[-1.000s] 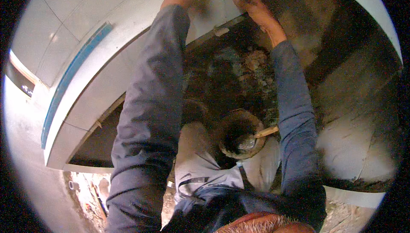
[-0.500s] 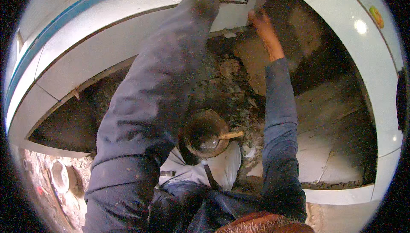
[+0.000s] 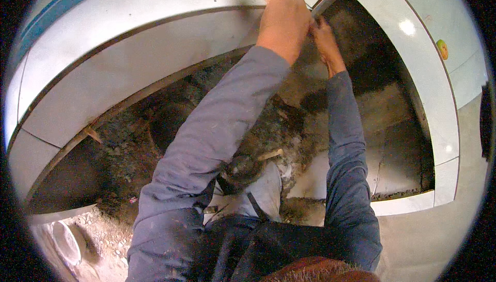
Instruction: The person measures a tile against a corner, marks it with a pen, and then applies a new tile to the upper edge of a wall using mortar.
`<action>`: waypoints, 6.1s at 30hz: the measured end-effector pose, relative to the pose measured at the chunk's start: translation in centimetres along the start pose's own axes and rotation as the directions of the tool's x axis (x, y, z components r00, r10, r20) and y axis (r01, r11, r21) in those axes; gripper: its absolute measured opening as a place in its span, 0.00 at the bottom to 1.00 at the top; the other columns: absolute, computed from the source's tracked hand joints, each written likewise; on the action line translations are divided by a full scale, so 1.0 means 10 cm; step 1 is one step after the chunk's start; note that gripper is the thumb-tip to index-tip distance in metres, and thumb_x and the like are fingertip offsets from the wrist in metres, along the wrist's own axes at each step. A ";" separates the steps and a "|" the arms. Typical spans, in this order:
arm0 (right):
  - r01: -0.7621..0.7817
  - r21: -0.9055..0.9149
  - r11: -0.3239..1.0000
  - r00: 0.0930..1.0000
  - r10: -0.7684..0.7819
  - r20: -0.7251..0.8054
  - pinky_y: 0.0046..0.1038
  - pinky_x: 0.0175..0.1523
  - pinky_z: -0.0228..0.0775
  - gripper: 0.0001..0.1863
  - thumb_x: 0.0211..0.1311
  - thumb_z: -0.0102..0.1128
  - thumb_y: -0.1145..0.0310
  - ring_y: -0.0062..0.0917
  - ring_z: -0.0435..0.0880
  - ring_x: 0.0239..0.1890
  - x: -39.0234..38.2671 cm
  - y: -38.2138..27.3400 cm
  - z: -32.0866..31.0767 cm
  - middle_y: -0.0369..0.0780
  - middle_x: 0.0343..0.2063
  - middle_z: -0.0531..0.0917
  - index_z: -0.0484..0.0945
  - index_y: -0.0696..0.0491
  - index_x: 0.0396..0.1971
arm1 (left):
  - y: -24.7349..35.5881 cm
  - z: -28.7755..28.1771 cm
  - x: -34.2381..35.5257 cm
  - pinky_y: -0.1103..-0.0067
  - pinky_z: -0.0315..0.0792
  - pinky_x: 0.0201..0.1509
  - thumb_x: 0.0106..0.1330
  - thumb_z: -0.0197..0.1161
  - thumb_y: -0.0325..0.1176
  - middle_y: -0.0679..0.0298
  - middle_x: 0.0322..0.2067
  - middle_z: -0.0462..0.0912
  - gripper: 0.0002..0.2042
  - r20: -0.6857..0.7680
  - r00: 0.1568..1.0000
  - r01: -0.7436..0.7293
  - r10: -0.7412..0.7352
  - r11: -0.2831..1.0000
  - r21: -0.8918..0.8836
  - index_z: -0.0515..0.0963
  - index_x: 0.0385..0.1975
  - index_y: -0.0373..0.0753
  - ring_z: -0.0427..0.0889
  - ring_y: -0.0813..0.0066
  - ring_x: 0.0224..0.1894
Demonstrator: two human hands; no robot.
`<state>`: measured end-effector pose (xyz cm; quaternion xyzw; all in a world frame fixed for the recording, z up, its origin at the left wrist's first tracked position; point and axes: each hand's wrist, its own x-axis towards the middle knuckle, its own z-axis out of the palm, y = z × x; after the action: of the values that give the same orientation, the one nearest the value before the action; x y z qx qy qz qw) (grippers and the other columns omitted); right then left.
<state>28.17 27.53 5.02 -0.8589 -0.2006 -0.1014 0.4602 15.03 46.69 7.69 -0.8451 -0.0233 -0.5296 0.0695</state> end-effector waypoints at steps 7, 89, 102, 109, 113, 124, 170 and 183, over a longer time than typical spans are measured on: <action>0.059 -0.182 0.982 0.995 -0.073 -0.072 0.40 0.72 0.62 0.41 0.69 0.61 0.46 0.45 0.72 0.69 0.09 0.07 -0.08 0.53 0.68 0.72 0.64 0.61 0.71 | -0.04 -0.01 0.03 0.65 0.74 0.41 0.63 0.60 0.35 0.58 0.29 0.86 0.08 -0.010 0.997 -0.077 0.077 0.996 -0.039 0.84 0.32 0.42 0.86 0.62 0.35; 0.090 0.688 0.721 0.896 0.244 -0.372 0.31 0.55 0.72 0.28 0.69 0.66 0.52 0.27 0.79 0.48 -1.31 0.31 -0.31 0.41 0.48 0.83 0.74 0.58 0.58 | 0.06 0.07 0.67 0.50 0.70 0.61 0.75 0.35 0.67 0.47 0.47 0.87 0.40 0.532 0.847 0.062 0.003 0.993 -0.105 0.87 0.46 0.38 0.85 0.43 0.53; 0.170 0.617 0.769 0.893 0.145 -0.427 0.29 0.46 0.71 0.18 0.71 0.63 0.56 0.18 0.76 0.40 -3.11 0.15 0.41 0.34 0.36 0.82 0.80 0.58 0.42 | 0.64 -1.23 -1.45 0.75 0.74 0.54 0.76 0.61 0.46 0.56 0.50 0.83 0.27 0.611 0.785 0.618 0.101 -0.066 -0.783 0.73 0.64 0.30 0.80 0.71 0.49; 0.052 0.647 0.761 0.919 0.218 -0.329 0.33 0.40 0.72 0.21 0.69 0.64 0.53 0.21 0.77 0.35 -3.82 0.31 0.90 0.42 0.30 0.82 0.80 0.60 0.40 | 0.96 -1.20 -2.51 0.69 0.79 0.46 0.72 0.65 0.42 0.55 0.45 0.84 0.20 0.853 0.522 0.843 0.023 -0.164 -0.511 0.78 0.52 0.29 0.84 0.67 0.43; -0.088 0.619 0.780 0.954 0.245 -0.173 0.29 0.41 0.73 0.18 0.70 0.64 0.55 0.18 0.78 0.36 -3.93 0.46 0.71 0.38 0.33 0.84 0.81 0.58 0.42 | 1.07 -1.30 -2.52 0.75 0.76 0.45 0.69 0.68 0.38 0.62 0.41 0.86 0.16 0.904 0.427 0.886 0.023 -0.210 -0.413 0.80 0.48 0.33 0.83 0.74 0.39; -0.152 0.455 0.877 0.976 0.206 -0.071 0.22 0.50 0.70 0.15 0.75 0.60 0.59 0.16 0.75 0.42 -4.01 0.21 0.38 0.33 0.38 0.78 0.78 0.58 0.44 | 1.01 -1.41 -2.43 0.75 0.75 0.50 0.64 0.70 0.41 0.61 0.43 0.87 0.19 0.891 0.449 0.886 -0.067 -0.099 -0.453 0.81 0.48 0.32 0.83 0.72 0.42; -0.237 -0.970 0.054 0.267 -0.956 -0.118 0.36 0.44 0.66 0.17 0.74 0.57 0.54 0.28 0.76 0.33 -2.19 -2.47 -2.38 0.39 0.27 0.79 0.83 0.53 0.34 | 0.25 -0.72 -3.93 0.72 0.76 0.41 0.64 0.70 0.40 0.64 0.41 0.83 0.21 0.985 0.011 0.920 0.171 -0.388 0.057 0.77 0.52 0.35 0.82 0.70 0.39; -0.271 -0.962 -0.019 0.153 -0.988 -0.023 0.39 0.46 0.69 0.15 0.70 0.60 0.58 0.34 0.79 0.33 -2.14 -2.26 -2.42 0.42 0.27 0.78 0.82 0.56 0.31 | 0.28 -0.57 -4.27 0.69 0.74 0.43 0.63 0.69 0.46 0.62 0.43 0.82 0.25 0.991 -0.024 0.948 0.131 -0.310 0.064 0.77 0.53 0.33 0.80 0.67 0.40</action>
<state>-0.70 13.26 27.72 -0.5445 -0.1225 -0.7954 -0.2363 -8.47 44.54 -28.49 -0.5827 -0.1931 0.1367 -0.7775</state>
